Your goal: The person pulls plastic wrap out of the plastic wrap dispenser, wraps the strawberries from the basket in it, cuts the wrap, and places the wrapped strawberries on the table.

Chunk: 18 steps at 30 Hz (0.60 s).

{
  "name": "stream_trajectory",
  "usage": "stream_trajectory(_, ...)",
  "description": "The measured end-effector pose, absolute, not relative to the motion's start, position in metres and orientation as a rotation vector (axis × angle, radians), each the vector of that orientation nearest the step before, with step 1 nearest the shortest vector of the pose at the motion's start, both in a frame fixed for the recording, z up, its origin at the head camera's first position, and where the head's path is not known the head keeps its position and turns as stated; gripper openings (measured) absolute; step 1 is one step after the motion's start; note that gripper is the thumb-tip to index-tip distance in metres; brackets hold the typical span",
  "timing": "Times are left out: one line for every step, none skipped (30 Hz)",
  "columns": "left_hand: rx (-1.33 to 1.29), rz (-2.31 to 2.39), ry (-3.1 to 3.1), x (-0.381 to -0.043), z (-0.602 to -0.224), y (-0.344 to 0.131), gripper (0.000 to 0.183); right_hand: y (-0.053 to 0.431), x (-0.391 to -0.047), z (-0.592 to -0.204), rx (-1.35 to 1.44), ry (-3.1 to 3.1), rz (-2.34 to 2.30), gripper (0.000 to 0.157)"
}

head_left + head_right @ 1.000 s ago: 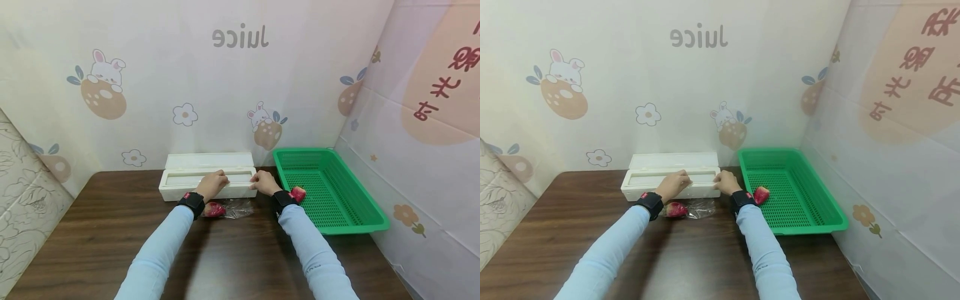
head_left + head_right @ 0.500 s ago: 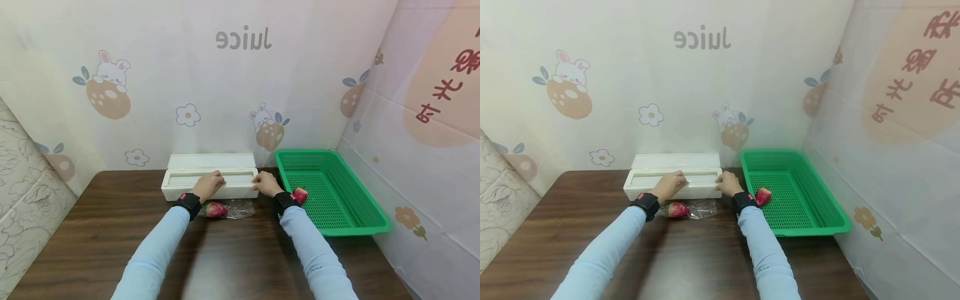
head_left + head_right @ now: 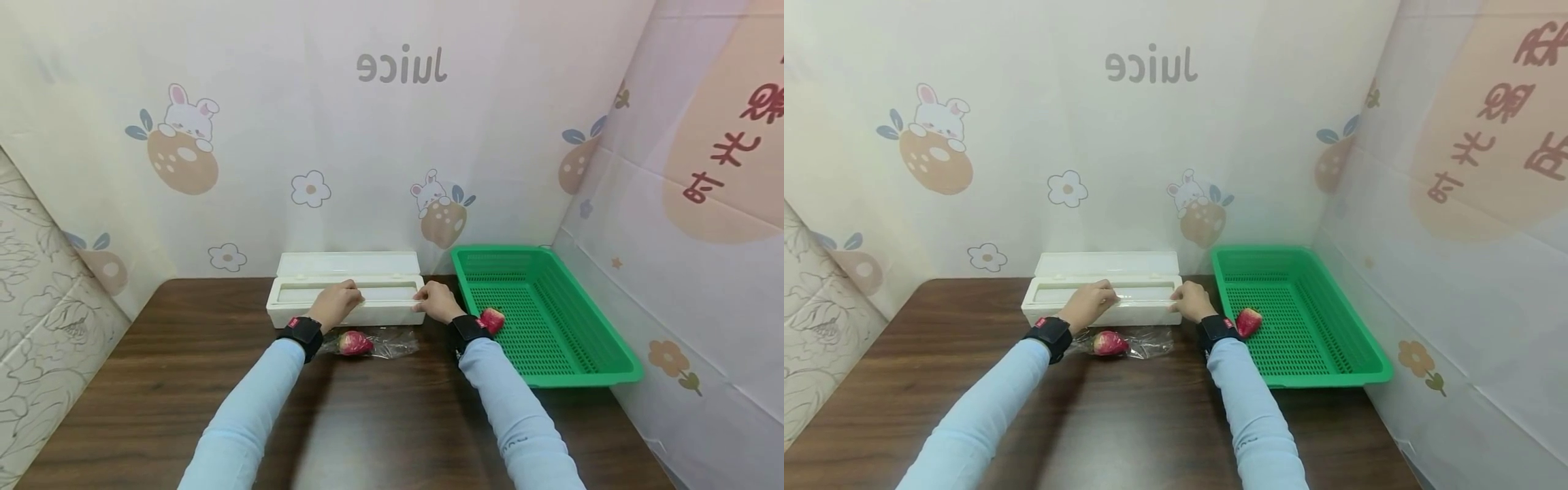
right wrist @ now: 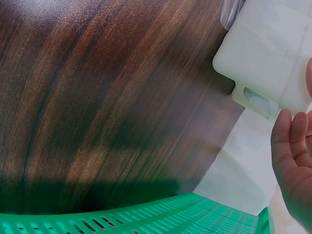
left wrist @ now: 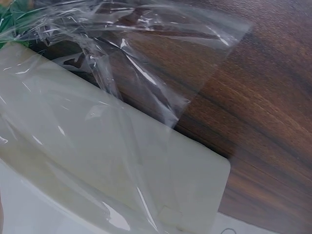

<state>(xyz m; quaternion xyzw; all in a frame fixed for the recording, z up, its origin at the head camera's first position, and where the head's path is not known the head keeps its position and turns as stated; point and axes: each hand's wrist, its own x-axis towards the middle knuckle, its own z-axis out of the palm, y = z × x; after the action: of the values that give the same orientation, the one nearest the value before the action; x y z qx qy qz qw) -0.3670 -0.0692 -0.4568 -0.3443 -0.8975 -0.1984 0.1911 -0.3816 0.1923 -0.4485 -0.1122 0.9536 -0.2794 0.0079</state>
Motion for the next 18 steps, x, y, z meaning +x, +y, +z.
stream_trajectory(-0.965, -0.556, -2.520, -0.3666, -0.4566, -0.0694, 0.010, 0.1924, -0.3819, -0.4491, -0.344, 2.977, -0.876, 0.023)
stream_trajectory(-0.964, -0.554, -2.519, -0.3662, -0.4563, -0.0695, 0.010, 0.1925, -0.3822, -0.4497, -0.342, 2.977, -0.876, 0.024)
stream_trajectory(-0.963, -0.553, -2.518, -0.3660, -0.4562, -0.0696, 0.010, 0.1926, -0.3827, -0.4501, -0.338, 2.976, -0.876, 0.024)
stream_trajectory(-0.965, -0.554, -2.518, -0.3660, -0.4556, -0.0694, 0.010, 0.1927, -0.3831, -0.4505, -0.333, 2.976, -0.874, 0.024)
stream_trajectory(-0.966, -0.554, -2.519, -0.3662, -0.4552, -0.0694, 0.011, 0.1928, -0.3835, -0.4507, -0.330, 2.978, -0.871, 0.024)
stream_trajectory(-0.967, -0.553, -2.523, -0.3662, -0.4549, -0.0695, 0.011, 0.1927, -0.3839, -0.4510, -0.325, 2.979, -0.867, 0.024)
stream_trajectory(-0.965, -0.550, -2.530, -0.3665, -0.4550, -0.0697, 0.011, 0.1927, -0.3842, -0.4511, -0.320, 2.980, -0.863, 0.024)
stream_trajectory(-0.960, -0.547, -2.538, -0.3670, -0.4555, -0.0699, 0.012, 0.1926, -0.3843, -0.4512, -0.316, 2.980, -0.861, 0.024)
stream_trajectory(-0.954, -0.546, -2.548, -0.3672, -0.4558, -0.0702, 0.012, 0.1924, -0.3843, -0.4512, -0.313, 2.981, -0.861, 0.024)
stream_trajectory(-0.949, -0.541, -2.556, -0.3674, -0.4560, -0.0705, 0.012, 0.1923, -0.3841, -0.4512, -0.312, 2.980, -0.860, 0.024)
stream_trajectory(-0.945, -0.540, -2.563, -0.3677, -0.4564, -0.0710, 0.012, 0.1922, -0.3839, -0.4510, -0.314, 2.982, -0.861, 0.023)
stream_trajectory(-0.940, -0.537, -2.569, -0.3681, -0.4569, -0.0716, 0.012, 0.1922, -0.3838, -0.4508, -0.317, 2.981, -0.865, 0.023)
stream_trajectory(-0.937, -0.536, -2.572, -0.3688, -0.4575, -0.0720, 0.012, 0.1922, -0.3836, -0.4506, -0.319, 2.981, -0.869, 0.023)
stream_trajectory(-0.936, -0.537, -2.572, -0.3694, -0.4580, -0.0723, 0.012, 0.1921, -0.3832, -0.4505, -0.324, 2.981, -0.872, 0.022)
stream_trajectory(-0.937, -0.538, -2.572, -0.3698, -0.4582, -0.0727, 0.012, 0.1921, -0.3831, -0.4503, -0.331, 2.982, -0.873, 0.022)
stream_trajectory(-0.937, -0.536, -2.569, -0.3707, -0.4589, -0.0731, 0.011, 0.1922, -0.3830, -0.4502, -0.338, 2.982, -0.876, 0.022)
stream_trajectory(-0.936, -0.537, -2.567, -0.3716, -0.4598, -0.0735, 0.011, 0.1922, -0.3828, -0.4501, -0.341, 2.983, -0.879, 0.022)
stream_trajectory(-0.936, -0.540, -2.567, -0.3722, -0.4603, -0.0738, 0.011, 0.1923, -0.3826, -0.4501, -0.342, 2.983, -0.881, 0.022)
